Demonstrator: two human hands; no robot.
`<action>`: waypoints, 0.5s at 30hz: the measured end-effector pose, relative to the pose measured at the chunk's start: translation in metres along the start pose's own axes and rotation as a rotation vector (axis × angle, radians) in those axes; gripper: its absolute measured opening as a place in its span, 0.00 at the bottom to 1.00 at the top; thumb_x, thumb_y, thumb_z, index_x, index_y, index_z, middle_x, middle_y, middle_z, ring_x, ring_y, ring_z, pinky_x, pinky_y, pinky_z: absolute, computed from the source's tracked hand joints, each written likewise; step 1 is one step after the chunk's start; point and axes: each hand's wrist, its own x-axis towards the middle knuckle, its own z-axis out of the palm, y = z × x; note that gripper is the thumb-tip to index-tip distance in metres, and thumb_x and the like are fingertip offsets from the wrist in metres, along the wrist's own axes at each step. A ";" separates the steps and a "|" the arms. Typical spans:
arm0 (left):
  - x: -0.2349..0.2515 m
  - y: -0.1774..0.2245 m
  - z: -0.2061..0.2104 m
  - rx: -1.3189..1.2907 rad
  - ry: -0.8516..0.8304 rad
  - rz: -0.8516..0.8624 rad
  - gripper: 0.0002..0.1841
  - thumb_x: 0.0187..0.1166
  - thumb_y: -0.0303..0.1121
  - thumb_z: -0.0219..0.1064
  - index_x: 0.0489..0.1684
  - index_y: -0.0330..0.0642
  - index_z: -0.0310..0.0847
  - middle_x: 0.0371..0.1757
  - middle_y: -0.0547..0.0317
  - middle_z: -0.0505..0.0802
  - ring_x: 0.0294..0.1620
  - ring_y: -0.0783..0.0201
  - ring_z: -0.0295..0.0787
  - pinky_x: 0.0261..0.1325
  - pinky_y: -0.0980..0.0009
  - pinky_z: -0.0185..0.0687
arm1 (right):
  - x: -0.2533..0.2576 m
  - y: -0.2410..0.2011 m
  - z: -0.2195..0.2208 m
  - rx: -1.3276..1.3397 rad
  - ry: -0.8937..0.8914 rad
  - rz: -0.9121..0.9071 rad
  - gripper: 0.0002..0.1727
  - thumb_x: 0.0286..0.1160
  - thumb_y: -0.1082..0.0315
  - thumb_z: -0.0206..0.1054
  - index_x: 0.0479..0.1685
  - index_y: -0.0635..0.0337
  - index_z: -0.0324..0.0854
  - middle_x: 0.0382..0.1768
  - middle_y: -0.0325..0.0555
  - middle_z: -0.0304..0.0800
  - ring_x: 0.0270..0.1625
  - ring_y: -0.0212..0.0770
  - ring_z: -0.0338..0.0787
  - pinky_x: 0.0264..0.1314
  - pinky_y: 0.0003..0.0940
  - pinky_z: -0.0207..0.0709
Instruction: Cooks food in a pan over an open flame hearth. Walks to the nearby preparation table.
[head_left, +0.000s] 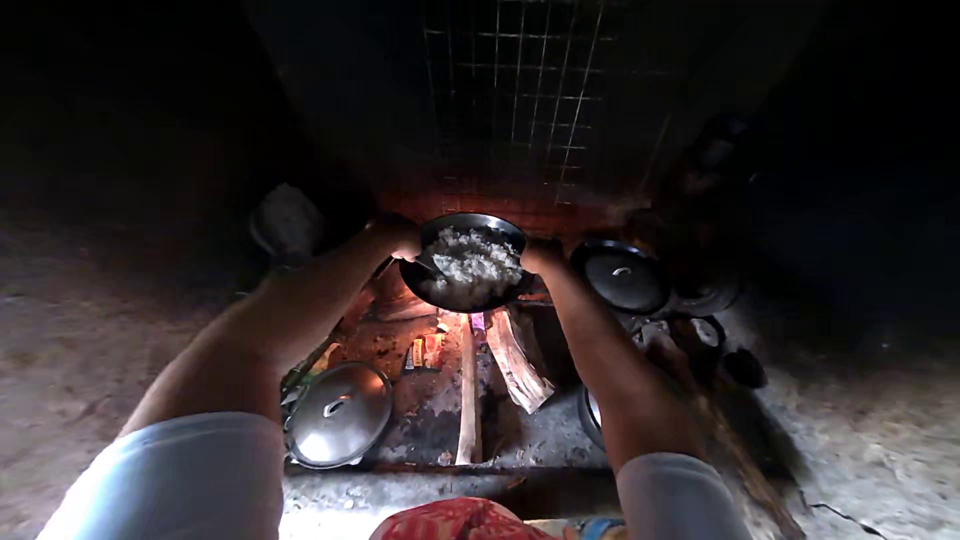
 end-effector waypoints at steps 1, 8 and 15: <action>0.004 0.006 0.009 -0.037 0.046 0.002 0.16 0.68 0.42 0.79 0.36 0.35 0.90 0.45 0.37 0.92 0.53 0.37 0.89 0.56 0.31 0.78 | -0.001 0.000 0.004 0.007 -0.006 0.005 0.23 0.81 0.68 0.62 0.70 0.76 0.75 0.73 0.70 0.79 0.78 0.65 0.79 0.75 0.67 0.73; 0.036 0.018 0.080 -0.444 0.105 -0.040 0.21 0.73 0.45 0.74 0.54 0.37 0.89 0.62 0.35 0.90 0.68 0.35 0.84 0.67 0.27 0.73 | 0.003 0.001 0.028 0.034 -0.003 0.023 0.29 0.80 0.67 0.64 0.78 0.74 0.70 0.75 0.71 0.77 0.78 0.67 0.78 0.75 0.71 0.71; 0.000 -0.013 0.057 -0.453 0.143 -0.014 0.17 0.82 0.44 0.67 0.57 0.43 0.90 0.60 0.38 0.92 0.67 0.35 0.86 0.65 0.25 0.73 | -0.007 0.015 0.015 0.119 -0.005 0.035 0.23 0.89 0.59 0.57 0.67 0.72 0.80 0.69 0.68 0.83 0.75 0.62 0.83 0.74 0.65 0.75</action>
